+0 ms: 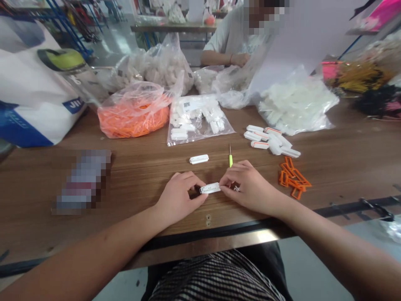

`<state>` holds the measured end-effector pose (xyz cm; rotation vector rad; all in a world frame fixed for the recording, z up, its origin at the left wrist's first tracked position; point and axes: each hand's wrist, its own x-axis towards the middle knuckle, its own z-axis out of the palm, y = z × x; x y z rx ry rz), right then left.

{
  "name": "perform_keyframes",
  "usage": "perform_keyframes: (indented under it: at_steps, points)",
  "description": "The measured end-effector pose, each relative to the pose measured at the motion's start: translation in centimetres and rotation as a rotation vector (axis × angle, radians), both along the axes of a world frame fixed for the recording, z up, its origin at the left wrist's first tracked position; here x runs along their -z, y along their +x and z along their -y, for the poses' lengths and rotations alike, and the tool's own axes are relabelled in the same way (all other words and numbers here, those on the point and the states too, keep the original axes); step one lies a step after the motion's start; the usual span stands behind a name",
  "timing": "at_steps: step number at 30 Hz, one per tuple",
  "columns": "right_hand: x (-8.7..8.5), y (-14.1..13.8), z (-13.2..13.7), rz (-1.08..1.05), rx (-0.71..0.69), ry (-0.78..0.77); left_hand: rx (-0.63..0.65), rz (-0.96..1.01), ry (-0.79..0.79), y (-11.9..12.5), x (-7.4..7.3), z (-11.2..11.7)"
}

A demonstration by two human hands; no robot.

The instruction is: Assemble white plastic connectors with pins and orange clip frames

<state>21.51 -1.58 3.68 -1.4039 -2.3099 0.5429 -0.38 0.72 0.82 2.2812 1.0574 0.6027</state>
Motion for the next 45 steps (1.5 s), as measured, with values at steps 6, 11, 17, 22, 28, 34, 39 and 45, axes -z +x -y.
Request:
perform_keyframes:
  at_steps: [6,11,17,22,28,34,39,45]
  points:
    - [0.0,0.0,0.0,0.086,-0.071,0.104,-0.002,-0.002,0.006,-0.1,0.2,-0.1]
    - [0.2,-0.3,1.1,0.267,-0.135,0.346,-0.003,-0.002,0.006,0.0,0.1,-0.1]
    - [0.8,0.0,2.2,0.279,-0.085,0.43,-0.01,-0.004,0.011,0.0,0.2,0.0]
    - [1.0,-0.3,2.0,0.275,-0.127,0.455,-0.004,0.009,0.024,0.0,0.2,0.0]
    - [1.8,-1.6,1.9,0.306,-0.144,0.538,-0.013,0.012,0.01,0.1,0.1,0.1]
    - [1.6,-1.2,2.4,0.182,-0.051,0.332,-0.019,0.004,0.02,0.0,0.2,0.0]
    - [0.7,2.9,-1.1,0.181,0.009,0.22,-0.03,-0.018,-0.001,0.1,0.2,-0.1]
    - [0.5,4.4,-5.7,0.635,-0.33,0.323,-0.034,-0.059,-0.02,0.3,-0.1,0.0]
